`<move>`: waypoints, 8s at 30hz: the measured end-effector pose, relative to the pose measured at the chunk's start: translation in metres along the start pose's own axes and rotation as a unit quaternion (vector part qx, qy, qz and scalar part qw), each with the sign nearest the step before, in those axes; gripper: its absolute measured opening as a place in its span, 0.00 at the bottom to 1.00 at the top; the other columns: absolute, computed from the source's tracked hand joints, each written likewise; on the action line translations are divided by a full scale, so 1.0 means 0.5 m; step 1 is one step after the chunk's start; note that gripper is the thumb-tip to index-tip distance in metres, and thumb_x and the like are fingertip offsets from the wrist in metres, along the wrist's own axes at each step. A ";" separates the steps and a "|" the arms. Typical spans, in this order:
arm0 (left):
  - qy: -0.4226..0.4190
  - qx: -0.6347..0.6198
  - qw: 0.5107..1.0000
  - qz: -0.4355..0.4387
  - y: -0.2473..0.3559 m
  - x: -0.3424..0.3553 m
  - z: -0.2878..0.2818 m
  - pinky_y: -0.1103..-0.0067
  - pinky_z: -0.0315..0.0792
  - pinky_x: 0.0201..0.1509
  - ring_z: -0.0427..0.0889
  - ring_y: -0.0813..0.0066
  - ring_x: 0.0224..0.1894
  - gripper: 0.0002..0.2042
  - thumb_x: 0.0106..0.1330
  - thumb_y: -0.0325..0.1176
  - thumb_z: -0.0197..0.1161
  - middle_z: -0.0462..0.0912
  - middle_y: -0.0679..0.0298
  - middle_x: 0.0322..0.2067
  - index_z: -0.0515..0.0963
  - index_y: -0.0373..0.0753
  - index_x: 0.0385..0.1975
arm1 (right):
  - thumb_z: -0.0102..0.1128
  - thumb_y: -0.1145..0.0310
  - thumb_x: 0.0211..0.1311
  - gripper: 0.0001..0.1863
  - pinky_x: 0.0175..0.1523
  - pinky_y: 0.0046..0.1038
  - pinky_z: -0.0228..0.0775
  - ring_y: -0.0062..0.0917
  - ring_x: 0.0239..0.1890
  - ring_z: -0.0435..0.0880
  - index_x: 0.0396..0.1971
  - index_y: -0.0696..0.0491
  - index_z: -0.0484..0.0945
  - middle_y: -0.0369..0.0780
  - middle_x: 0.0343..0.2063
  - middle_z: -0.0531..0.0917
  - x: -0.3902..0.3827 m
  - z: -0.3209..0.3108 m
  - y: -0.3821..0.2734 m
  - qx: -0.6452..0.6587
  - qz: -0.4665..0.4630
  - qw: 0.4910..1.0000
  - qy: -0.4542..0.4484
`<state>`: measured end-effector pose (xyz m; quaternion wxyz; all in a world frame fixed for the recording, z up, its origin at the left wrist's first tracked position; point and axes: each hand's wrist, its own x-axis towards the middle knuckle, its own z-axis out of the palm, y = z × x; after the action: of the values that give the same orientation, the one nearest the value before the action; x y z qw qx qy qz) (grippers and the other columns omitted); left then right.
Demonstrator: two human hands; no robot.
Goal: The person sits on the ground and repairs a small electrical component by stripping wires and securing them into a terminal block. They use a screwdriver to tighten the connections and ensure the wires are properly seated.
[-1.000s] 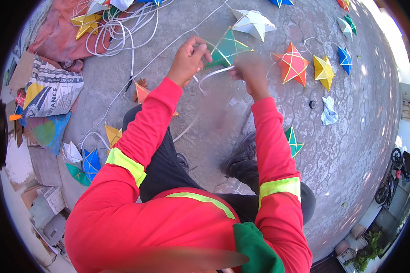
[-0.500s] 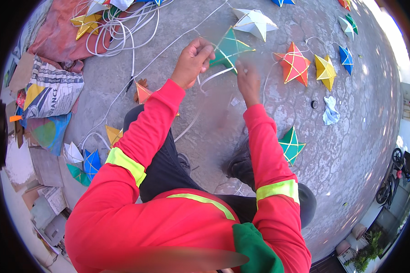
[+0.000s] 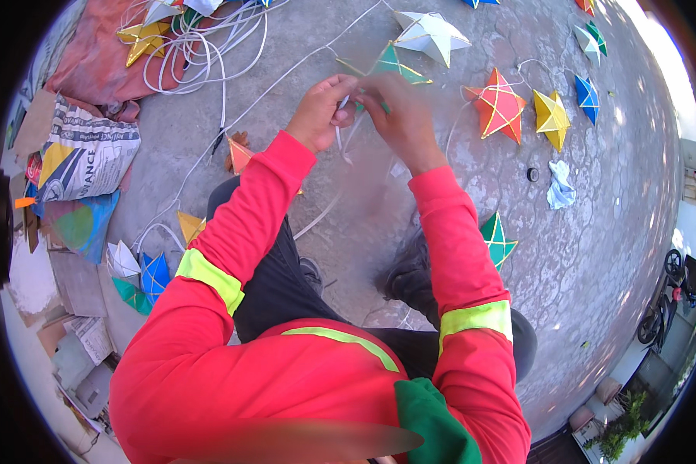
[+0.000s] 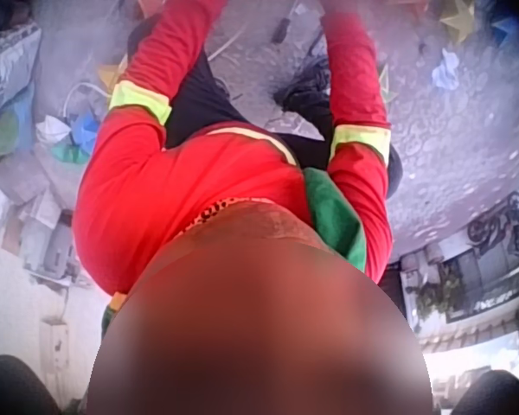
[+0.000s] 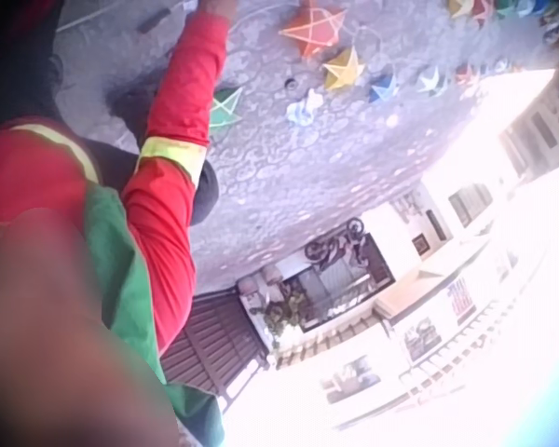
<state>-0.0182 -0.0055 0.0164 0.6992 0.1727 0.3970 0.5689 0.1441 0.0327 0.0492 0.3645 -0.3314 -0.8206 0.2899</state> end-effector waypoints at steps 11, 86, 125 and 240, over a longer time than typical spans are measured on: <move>0.010 0.047 0.998 0.038 -0.010 0.004 0.016 0.85 0.61 0.23 0.69 0.87 0.22 0.05 0.73 0.33 0.62 0.77 0.70 0.28 0.76 0.41 0.37 | 0.64 0.71 0.66 0.06 0.41 0.33 0.75 0.34 0.37 0.85 0.40 0.56 0.82 0.41 0.34 0.84 -0.006 -0.006 0.023 -0.078 0.028 0.997 0.007; -0.198 0.176 0.962 -0.065 0.047 -0.011 0.000 0.89 0.61 0.26 0.69 0.89 0.23 0.10 0.70 0.32 0.67 0.82 0.65 0.32 0.81 0.33 0.46 | 0.70 0.73 0.59 0.16 0.45 0.28 0.77 0.27 0.40 0.85 0.49 0.52 0.85 0.38 0.40 0.86 0.025 -0.131 -0.002 0.050 -0.001 0.978 -0.203; -0.147 0.493 0.818 0.256 0.037 -0.015 0.016 0.85 0.72 0.35 0.79 0.86 0.32 0.06 0.68 0.30 0.68 0.84 0.69 0.31 0.83 0.35 0.39 | 0.58 0.60 0.72 0.14 0.42 0.26 0.70 0.20 0.37 0.79 0.37 0.57 0.82 0.36 0.30 0.81 -0.025 -0.070 0.049 0.284 0.403 0.860 -0.133; -0.081 0.288 0.947 -0.121 0.109 -0.043 0.006 0.81 0.75 0.37 0.82 0.79 0.36 0.17 0.77 0.49 0.58 0.83 0.68 0.37 0.80 0.41 0.43 | 0.67 0.70 0.67 0.06 0.38 0.17 0.65 0.10 0.33 0.74 0.37 0.57 0.82 0.28 0.30 0.80 -0.083 0.013 -0.007 0.288 0.226 0.919 0.149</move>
<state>-0.0523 -0.0087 0.0636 0.7134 0.3627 0.5036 0.3253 0.1591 -0.0026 0.0312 0.4870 -0.4282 -0.5412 0.5353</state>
